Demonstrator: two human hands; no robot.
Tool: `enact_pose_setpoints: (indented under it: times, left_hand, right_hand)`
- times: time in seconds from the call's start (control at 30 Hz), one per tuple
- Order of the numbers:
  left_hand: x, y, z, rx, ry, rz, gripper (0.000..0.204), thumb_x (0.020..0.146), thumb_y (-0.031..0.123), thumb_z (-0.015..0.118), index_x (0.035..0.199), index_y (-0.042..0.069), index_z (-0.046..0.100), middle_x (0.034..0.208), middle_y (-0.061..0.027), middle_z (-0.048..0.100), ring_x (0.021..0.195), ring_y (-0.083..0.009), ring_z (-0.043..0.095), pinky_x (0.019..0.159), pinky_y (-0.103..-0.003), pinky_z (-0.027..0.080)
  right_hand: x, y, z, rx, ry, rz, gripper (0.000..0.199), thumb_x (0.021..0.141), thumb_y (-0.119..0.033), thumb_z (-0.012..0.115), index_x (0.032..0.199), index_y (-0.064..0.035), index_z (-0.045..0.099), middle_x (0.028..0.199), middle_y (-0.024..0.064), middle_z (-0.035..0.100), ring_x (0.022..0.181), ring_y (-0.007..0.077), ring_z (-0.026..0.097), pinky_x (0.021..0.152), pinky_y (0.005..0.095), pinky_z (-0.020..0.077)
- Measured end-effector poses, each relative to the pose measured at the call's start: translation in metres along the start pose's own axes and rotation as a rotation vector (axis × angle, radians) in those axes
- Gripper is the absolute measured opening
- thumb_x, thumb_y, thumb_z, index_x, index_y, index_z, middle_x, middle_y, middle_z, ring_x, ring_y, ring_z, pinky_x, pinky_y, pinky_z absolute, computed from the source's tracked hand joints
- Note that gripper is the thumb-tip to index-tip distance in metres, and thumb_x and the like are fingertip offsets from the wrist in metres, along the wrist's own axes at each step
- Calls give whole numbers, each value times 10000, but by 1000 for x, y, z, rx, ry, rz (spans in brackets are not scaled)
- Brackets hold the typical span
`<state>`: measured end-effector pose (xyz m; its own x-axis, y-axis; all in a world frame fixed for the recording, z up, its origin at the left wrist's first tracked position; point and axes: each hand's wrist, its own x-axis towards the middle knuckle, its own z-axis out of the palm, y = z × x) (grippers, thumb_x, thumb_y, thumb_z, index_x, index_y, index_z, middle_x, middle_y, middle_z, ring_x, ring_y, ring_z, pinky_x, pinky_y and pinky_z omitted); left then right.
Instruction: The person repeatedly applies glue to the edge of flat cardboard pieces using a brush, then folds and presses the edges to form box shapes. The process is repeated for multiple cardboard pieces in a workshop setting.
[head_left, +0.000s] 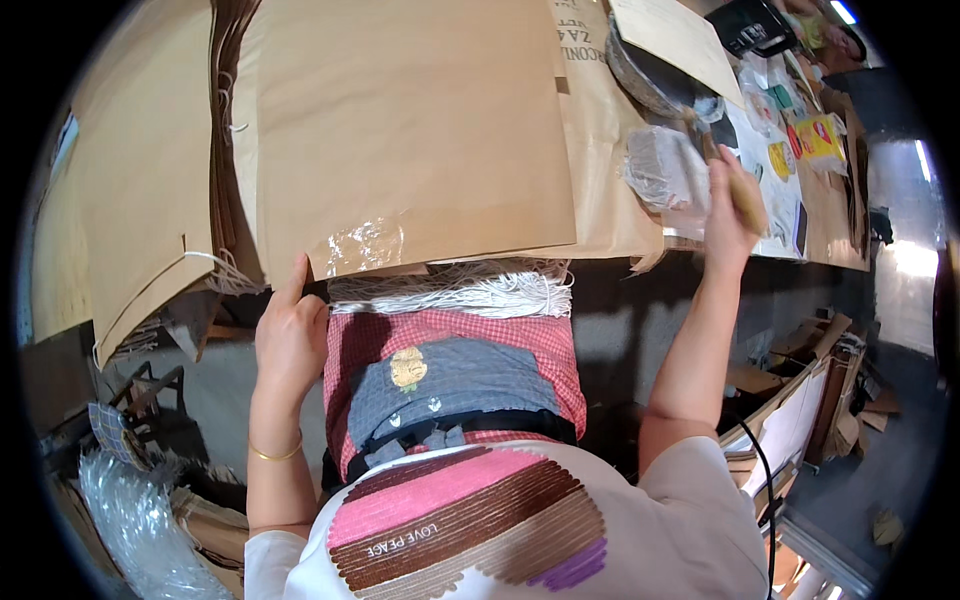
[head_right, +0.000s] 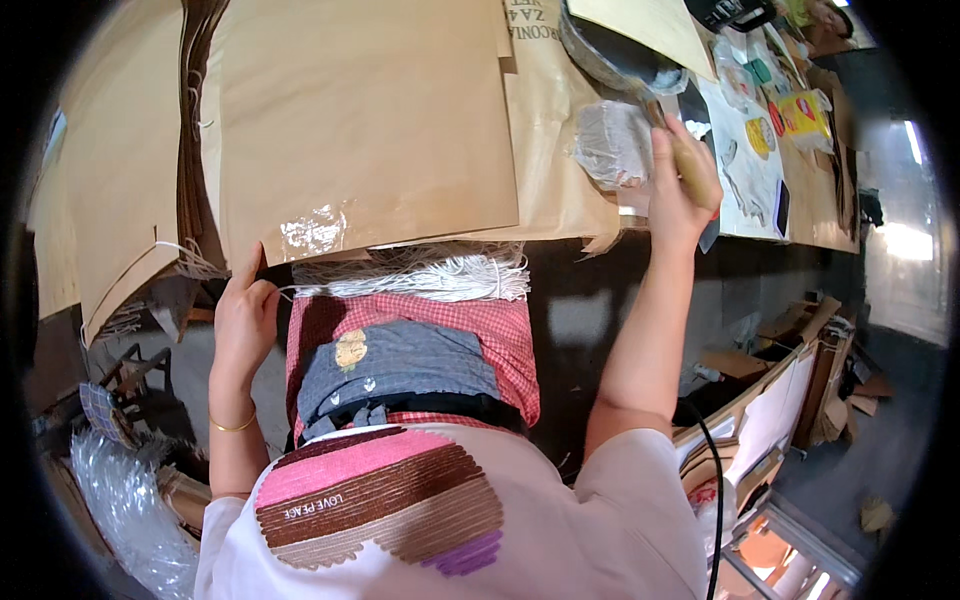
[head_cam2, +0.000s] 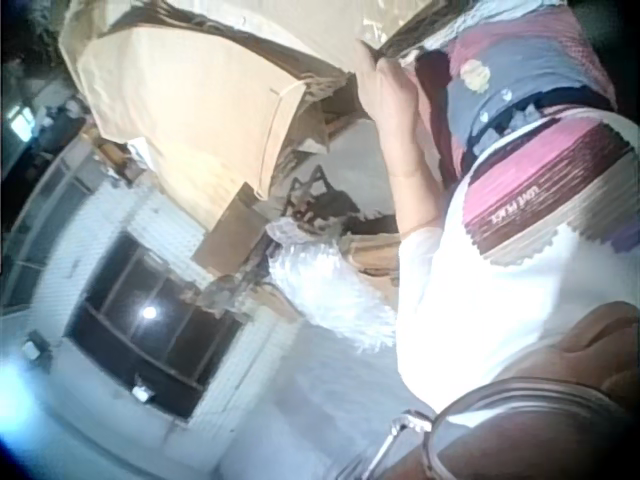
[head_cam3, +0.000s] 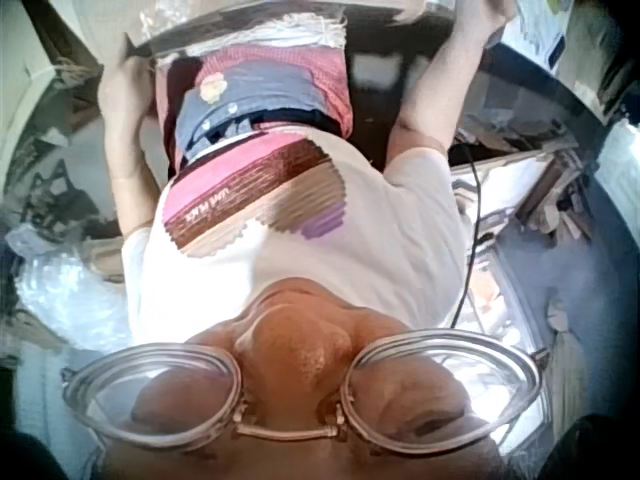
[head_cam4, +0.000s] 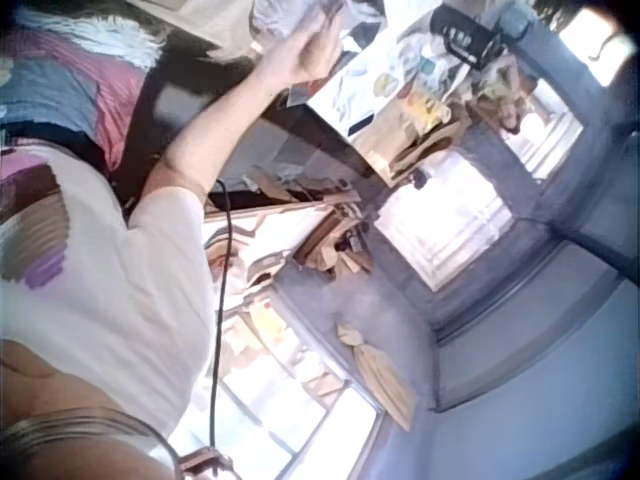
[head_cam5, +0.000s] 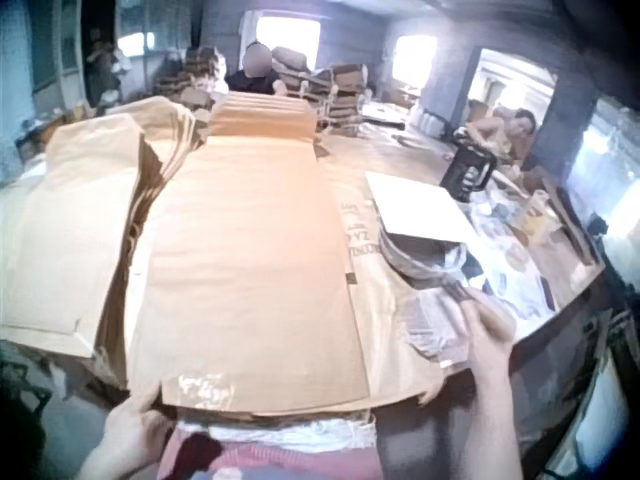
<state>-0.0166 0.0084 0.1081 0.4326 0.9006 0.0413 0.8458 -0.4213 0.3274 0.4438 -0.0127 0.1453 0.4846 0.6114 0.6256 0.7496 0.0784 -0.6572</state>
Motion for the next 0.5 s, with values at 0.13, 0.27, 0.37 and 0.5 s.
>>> enact_pose_setpoints:
  times: [0.13, 0.27, 0.37, 0.5]
  left_hand:
    - [-8, 13, -32, -553, -62, -41, 81, 791, 9, 640, 753, -58, 614, 826, -121, 625, 635, -213, 562, 550, -294, 424]
    - [-20, 45, -71, -917, -155, 43, 84, 799, 38, 663, 785, -43, 648, 615, -53, 531, 543, -124, 478, 484, -256, 340]
    - [-14, 59, -87, -899, -45, 79, 90, 797, 48, 672, 789, -41, 658, 589, -36, 504, 529, -109, 442, 472, -255, 310]
    - [-11, 35, -107, -433, 26, 59, 51, 753, -46, 657, 803, -44, 648, 608, -65, 514, 532, -140, 446, 489, -265, 320]
  right_hand:
    - [-14, 27, -30, -770, -357, -220, 347, 755, 58, 566, 1073, -38, 669, 933, 112, 624, 879, 291, 599, 811, 365, 479]
    - [-87, -64, 14, -36, -517, 14, 324, 833, 19, 553, 1146, -27, 623, 1130, 156, 616, 1064, 293, 581, 942, 362, 448]
    - [-144, -126, 52, 763, -1148, 156, 249, 874, -75, 612, 1119, -48, 646, 1020, 124, 646, 945, 236, 614, 831, 344, 478]
    - [-128, -109, 29, 785, -1174, 219, 170, 888, -64, 591, 1028, -35, 684, 857, 76, 635, 794, 184, 594, 704, 318, 468]
